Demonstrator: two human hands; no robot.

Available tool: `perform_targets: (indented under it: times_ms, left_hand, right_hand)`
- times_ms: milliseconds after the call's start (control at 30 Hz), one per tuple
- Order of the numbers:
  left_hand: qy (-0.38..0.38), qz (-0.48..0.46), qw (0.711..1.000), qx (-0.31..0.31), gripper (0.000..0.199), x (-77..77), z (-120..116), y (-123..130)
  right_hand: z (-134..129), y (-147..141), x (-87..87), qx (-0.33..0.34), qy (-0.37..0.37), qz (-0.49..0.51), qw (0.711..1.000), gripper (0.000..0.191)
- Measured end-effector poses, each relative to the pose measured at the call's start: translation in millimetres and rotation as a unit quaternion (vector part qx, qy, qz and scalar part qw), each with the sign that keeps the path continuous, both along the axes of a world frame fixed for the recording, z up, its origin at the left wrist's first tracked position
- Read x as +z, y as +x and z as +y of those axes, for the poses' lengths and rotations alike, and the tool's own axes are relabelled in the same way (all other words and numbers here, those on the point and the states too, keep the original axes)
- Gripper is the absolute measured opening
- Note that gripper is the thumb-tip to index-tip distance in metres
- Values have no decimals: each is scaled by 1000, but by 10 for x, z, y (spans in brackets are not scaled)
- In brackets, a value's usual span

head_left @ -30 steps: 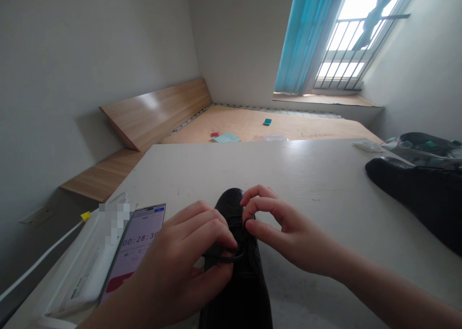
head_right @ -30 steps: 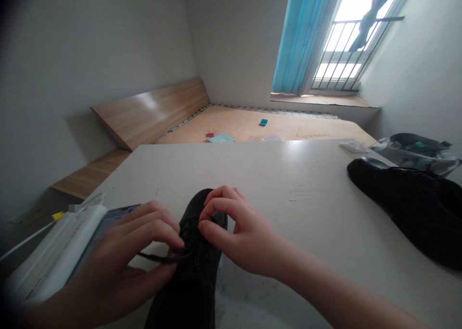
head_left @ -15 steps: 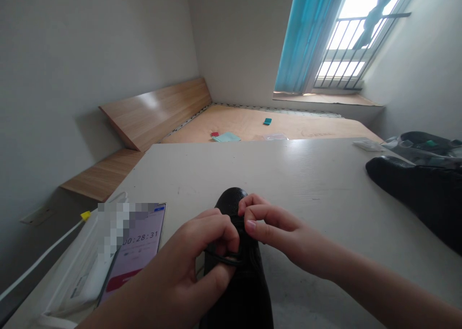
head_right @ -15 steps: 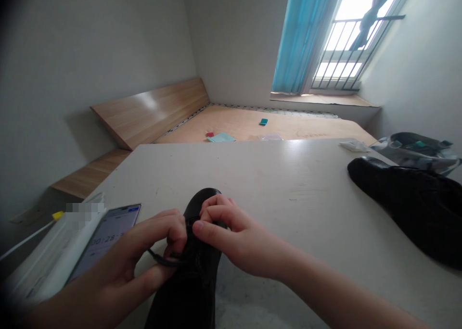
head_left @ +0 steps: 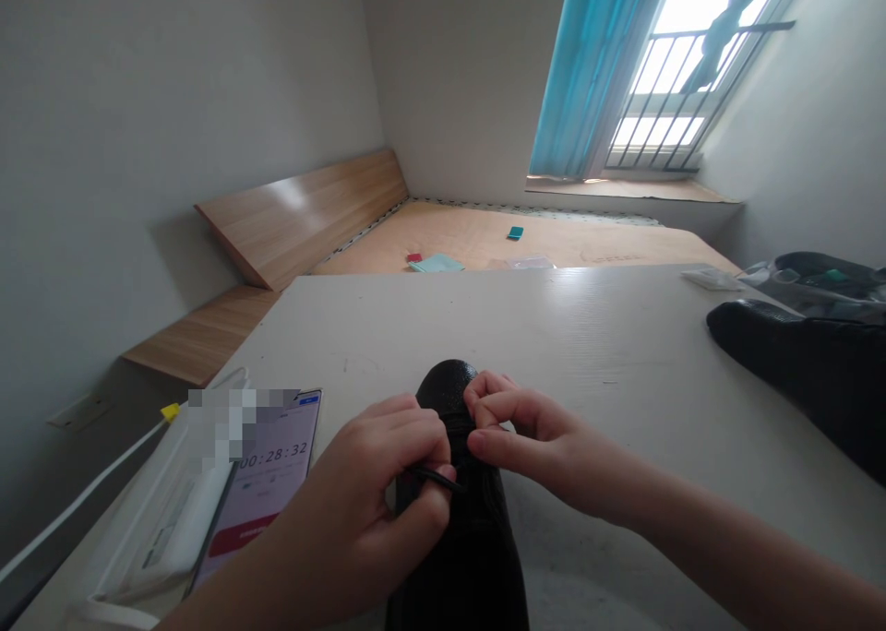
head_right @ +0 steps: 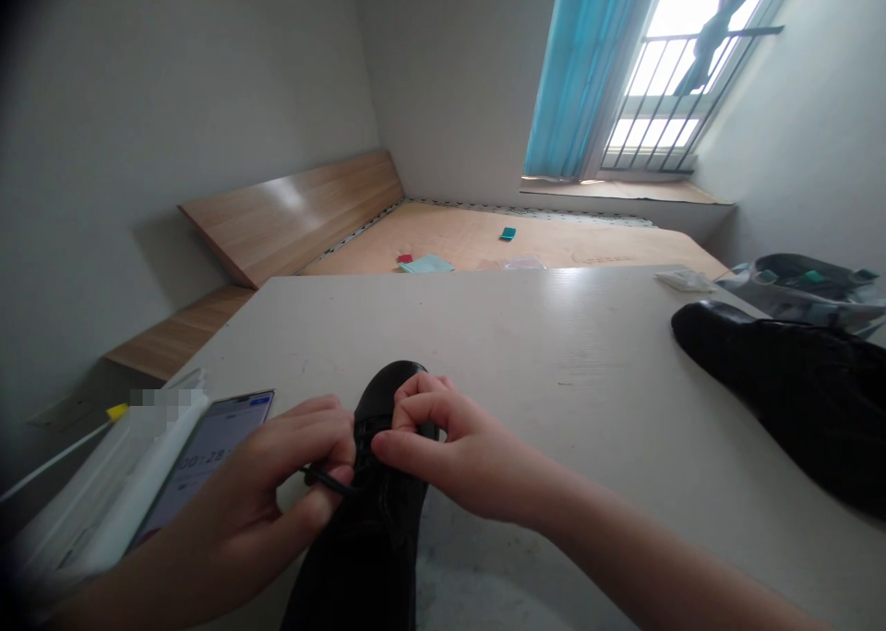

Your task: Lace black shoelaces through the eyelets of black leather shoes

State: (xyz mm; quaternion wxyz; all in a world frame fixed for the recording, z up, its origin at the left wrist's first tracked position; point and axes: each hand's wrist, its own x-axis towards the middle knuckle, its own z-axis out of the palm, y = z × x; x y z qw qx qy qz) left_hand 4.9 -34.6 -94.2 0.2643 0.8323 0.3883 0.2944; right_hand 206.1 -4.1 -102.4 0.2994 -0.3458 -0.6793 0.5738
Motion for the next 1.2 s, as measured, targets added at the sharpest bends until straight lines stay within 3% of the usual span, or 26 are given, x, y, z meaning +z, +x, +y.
perform_targets:
  times_ms: [233, 567, 800, 867, 933, 1067, 1133, 1200]
  left_hand:
    - [8, 5, 1000, 22, 15, -24, 4, 4]
    - [37, 40, 998, 41, 16, 1, 25, 18]
    - [-5, 45, 996, 73, 16, 15, 29, 33]
    - [-37, 35, 995, 84, 14, 7, 17, 36]
    - [-51, 29, 994, 90, 12, 3, -5, 39]
    - [-42, 32, 994, 91, 12, 22, -61, 41]
    - [-42, 27, 995, 91, 14, 34, -81, 40]
    - [-40, 19, 995, 91, 14, 40, -91, 38]
  right_hand:
    - [21, -6, 5, 2, -21, 12, 1000, 37]
    - [81, 53, -68, 16, -156, 94, 983, 31]
    - [142, 114, -62, 30, -112, 69, 991, 29]
    - [152, 113, -20, 15, -58, 38, 998, 31]
    - [125, 99, 55, -30, 58, -42, 997, 30]
    - [-111, 90, 211, -133, 324, -196, 916, 15]
    - [-336, 108, 205, -169, 380, -193, 889, 8]
    - [-612, 123, 101, -166, 362, -166, 902, 9]
